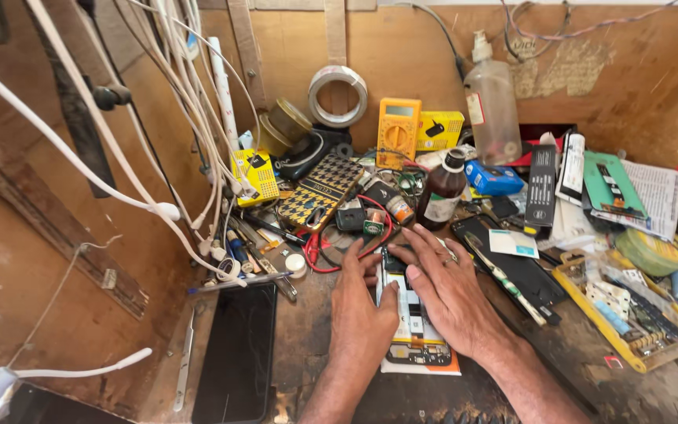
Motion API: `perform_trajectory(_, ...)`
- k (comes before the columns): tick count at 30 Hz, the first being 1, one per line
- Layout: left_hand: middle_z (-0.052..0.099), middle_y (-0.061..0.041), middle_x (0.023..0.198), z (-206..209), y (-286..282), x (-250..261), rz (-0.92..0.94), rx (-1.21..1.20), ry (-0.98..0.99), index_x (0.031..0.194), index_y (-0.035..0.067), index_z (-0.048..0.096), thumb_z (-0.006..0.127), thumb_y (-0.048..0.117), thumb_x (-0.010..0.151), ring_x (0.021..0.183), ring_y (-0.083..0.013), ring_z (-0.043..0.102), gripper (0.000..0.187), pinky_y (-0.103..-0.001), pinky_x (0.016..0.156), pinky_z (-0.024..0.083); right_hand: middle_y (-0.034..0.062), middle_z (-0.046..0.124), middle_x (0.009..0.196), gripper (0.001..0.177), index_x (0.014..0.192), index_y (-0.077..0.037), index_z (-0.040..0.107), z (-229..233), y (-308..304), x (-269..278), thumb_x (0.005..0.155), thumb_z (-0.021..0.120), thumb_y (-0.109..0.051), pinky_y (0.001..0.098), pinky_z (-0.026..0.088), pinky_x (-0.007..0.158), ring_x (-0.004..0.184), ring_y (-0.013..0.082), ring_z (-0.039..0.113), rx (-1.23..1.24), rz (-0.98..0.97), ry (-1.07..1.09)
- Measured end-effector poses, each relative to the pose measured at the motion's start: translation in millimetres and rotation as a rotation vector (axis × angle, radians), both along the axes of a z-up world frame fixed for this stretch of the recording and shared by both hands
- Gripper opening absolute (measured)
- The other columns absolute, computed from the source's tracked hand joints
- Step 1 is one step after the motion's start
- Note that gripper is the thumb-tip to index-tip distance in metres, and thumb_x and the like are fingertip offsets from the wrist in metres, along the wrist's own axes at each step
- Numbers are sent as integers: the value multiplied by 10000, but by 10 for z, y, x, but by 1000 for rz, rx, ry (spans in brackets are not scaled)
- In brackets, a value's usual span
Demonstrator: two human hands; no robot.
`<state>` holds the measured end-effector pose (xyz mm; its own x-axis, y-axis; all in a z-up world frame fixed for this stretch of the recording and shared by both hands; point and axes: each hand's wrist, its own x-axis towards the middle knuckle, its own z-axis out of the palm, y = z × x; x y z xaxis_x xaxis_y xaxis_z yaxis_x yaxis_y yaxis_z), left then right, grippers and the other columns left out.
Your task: The person works on a disassembled smartphone on a cluttered workbench. They use a small screwdriver to adjust components near the battery and camera area, then use a green-handled tool to scrape or clean a small part. The phone remains open throughout the clip.
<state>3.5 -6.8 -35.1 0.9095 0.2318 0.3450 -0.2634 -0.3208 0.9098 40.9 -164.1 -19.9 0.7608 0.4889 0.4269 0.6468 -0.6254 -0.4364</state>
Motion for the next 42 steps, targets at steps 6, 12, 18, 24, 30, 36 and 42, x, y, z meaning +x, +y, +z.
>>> perform_trajectory(6,695,-170,1203,-6,-4,-1,9,-2,35,1455,-6,396,682,-18,808,1015,-280,693,707,-396,891,555,104,543,1509,527,1470,-39,482,-57,8,-3,1077,301,-339,539,118,1201,1532,270,289,-95,-42,-80)
perform_trajectory(12,671,-163,1225,17,-3,-8,10,4,78,1460,3,386,684,-18,804,1029,-269,677,721,-390,906,548,113,528,1508,506,1423,-85,553,-73,1,11,1074,292,-342,540,127,1199,1508,272,322,-120,-58,-92)
perform_trajectory(18,676,-163,1220,30,-5,-5,10,1,66,1456,0,393,682,-20,803,1021,-267,683,714,-387,903,555,121,537,1480,517,1394,-92,579,-45,17,4,1077,255,-342,585,102,1187,1500,276,311,-178,-61,-109)
perform_trajectory(24,676,-164,1211,27,-14,-4,10,7,70,1448,-2,397,692,-13,819,1041,-271,675,695,-394,897,551,101,588,1417,528,1391,-89,588,-11,32,-15,1074,262,-358,583,116,1176,1474,279,334,-198,-63,-107)
perform_trajectory(30,683,-155,1219,41,-13,-23,4,-2,71,1446,5,410,681,-11,827,1028,-267,681,676,-393,896,552,82,613,1401,512,1376,-101,593,16,31,-15,1071,269,-355,571,119,1194,1468,246,371,-195,-67,-83)
perform_trajectory(36,683,-161,1198,6,-17,-3,29,36,38,1437,-8,407,713,-8,803,1016,-276,676,703,-398,902,541,152,551,1482,511,1409,-50,586,-44,-40,24,1076,289,-300,581,143,1176,1482,266,354,25,-64,-134)
perform_trajectory(42,709,-140,1174,13,-25,-4,35,-40,8,1399,-6,495,659,3,849,989,-256,717,575,-389,879,571,123,715,1339,398,1333,-6,578,-32,-127,-41,1117,367,-266,413,391,1143,1340,254,561,386,-204,-172)
